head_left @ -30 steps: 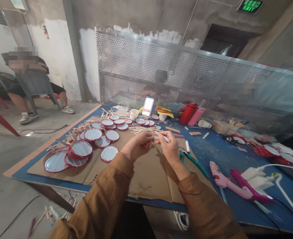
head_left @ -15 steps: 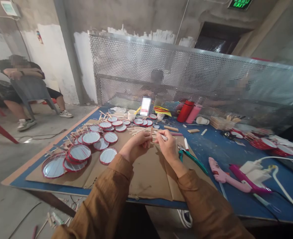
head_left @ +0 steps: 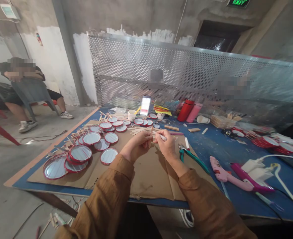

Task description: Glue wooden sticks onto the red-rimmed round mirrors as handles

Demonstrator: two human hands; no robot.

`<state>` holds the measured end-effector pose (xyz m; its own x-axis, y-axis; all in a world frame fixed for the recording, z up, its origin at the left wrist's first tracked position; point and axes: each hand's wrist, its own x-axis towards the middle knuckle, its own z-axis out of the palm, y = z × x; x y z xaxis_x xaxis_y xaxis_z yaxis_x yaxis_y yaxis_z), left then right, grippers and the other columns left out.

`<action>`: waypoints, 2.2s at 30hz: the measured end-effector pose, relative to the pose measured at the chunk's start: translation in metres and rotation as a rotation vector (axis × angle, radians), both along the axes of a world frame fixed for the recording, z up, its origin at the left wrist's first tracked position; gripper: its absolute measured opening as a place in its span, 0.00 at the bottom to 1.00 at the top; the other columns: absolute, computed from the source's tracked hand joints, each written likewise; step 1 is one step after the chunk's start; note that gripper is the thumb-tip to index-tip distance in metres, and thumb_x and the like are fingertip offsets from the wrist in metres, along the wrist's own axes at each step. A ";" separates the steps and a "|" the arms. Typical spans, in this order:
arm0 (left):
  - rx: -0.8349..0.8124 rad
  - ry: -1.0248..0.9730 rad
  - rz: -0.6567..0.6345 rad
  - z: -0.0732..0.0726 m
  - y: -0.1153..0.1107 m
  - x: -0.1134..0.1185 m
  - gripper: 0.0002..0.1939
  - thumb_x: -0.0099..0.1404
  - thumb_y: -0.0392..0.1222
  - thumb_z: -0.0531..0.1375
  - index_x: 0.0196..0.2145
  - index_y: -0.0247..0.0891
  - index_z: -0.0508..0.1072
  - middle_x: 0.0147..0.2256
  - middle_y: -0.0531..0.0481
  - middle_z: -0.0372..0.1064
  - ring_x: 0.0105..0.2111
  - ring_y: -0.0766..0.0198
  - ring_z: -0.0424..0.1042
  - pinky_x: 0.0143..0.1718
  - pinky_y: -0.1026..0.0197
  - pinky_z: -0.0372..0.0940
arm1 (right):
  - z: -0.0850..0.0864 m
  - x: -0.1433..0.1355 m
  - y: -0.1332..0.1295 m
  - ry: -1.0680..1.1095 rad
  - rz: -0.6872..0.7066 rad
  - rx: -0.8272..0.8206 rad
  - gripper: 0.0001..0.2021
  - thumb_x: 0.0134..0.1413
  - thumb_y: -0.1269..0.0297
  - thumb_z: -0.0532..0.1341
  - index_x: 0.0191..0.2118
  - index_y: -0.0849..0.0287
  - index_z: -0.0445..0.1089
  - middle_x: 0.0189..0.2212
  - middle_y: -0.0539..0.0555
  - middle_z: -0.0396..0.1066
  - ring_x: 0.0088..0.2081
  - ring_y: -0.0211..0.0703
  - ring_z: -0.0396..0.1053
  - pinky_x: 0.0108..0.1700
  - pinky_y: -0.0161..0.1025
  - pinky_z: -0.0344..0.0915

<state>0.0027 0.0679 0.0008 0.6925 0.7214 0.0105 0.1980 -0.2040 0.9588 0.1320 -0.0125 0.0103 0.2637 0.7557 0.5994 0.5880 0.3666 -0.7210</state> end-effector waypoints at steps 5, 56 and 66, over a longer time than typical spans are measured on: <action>0.001 -0.022 -0.006 -0.001 0.000 0.001 0.13 0.65 0.40 0.55 0.22 0.35 0.64 0.13 0.57 0.57 0.12 0.74 0.56 0.17 0.68 0.49 | -0.001 0.000 0.000 0.020 0.005 -0.004 0.09 0.55 0.56 0.57 0.32 0.56 0.65 0.23 0.50 0.72 0.23 0.41 0.73 0.27 0.35 0.68; 0.079 -0.054 -0.048 -0.001 -0.005 -0.006 0.13 0.65 0.40 0.53 0.23 0.35 0.65 0.15 0.55 0.58 0.16 0.73 0.58 0.20 0.68 0.52 | 0.001 -0.001 0.000 0.048 0.076 0.001 0.10 0.54 0.54 0.59 0.32 0.56 0.65 0.24 0.50 0.71 0.24 0.41 0.74 0.26 0.35 0.69; 0.044 -0.003 -0.046 0.005 -0.004 -0.004 0.14 0.66 0.41 0.53 0.24 0.35 0.65 0.15 0.55 0.58 0.15 0.73 0.57 0.20 0.67 0.51 | -0.001 0.000 0.002 0.085 0.084 0.014 0.10 0.54 0.54 0.59 0.32 0.57 0.65 0.25 0.50 0.71 0.24 0.42 0.74 0.26 0.35 0.69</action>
<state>-0.0017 0.0634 0.0059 0.7248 0.6876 0.0431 0.1848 -0.2543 0.9493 0.1318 -0.0104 0.0094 0.2499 0.7689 0.5885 0.4922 0.4225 -0.7611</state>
